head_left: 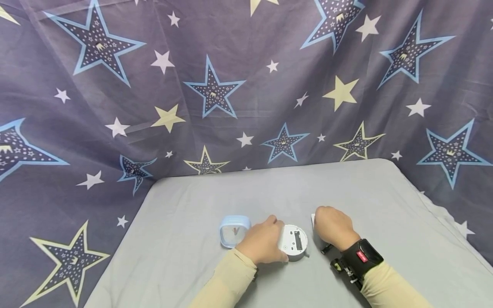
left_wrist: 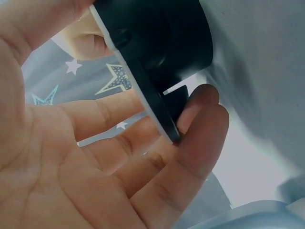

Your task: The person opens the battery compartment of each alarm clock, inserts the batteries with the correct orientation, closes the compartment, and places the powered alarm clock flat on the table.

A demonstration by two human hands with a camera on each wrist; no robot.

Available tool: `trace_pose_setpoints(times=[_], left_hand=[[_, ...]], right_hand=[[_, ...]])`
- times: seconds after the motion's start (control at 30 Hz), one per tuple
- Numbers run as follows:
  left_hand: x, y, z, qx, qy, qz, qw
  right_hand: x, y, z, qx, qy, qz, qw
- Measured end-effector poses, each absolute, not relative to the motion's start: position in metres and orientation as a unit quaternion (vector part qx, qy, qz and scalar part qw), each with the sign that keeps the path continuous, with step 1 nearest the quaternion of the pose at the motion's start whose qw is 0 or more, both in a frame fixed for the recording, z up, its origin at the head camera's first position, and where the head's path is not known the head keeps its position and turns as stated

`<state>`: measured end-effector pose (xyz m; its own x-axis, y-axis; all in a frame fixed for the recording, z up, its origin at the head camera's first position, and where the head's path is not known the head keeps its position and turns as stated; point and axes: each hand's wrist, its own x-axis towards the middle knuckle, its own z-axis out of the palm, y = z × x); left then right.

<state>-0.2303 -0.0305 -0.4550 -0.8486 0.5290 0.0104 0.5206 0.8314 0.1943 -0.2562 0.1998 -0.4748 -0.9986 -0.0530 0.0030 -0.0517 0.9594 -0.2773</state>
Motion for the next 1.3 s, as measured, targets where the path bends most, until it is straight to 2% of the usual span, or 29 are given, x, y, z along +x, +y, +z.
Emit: trace_pose_setpoints(times=[1.3], left_hand=[[-0.2301, -0.0295, -0.4553, 0.268, 0.958, 0.100, 0.030]], right_hand=[[-0.2567, 0.2016, -0.4801, -0.029, 0.988, -0.149, 0.002]])
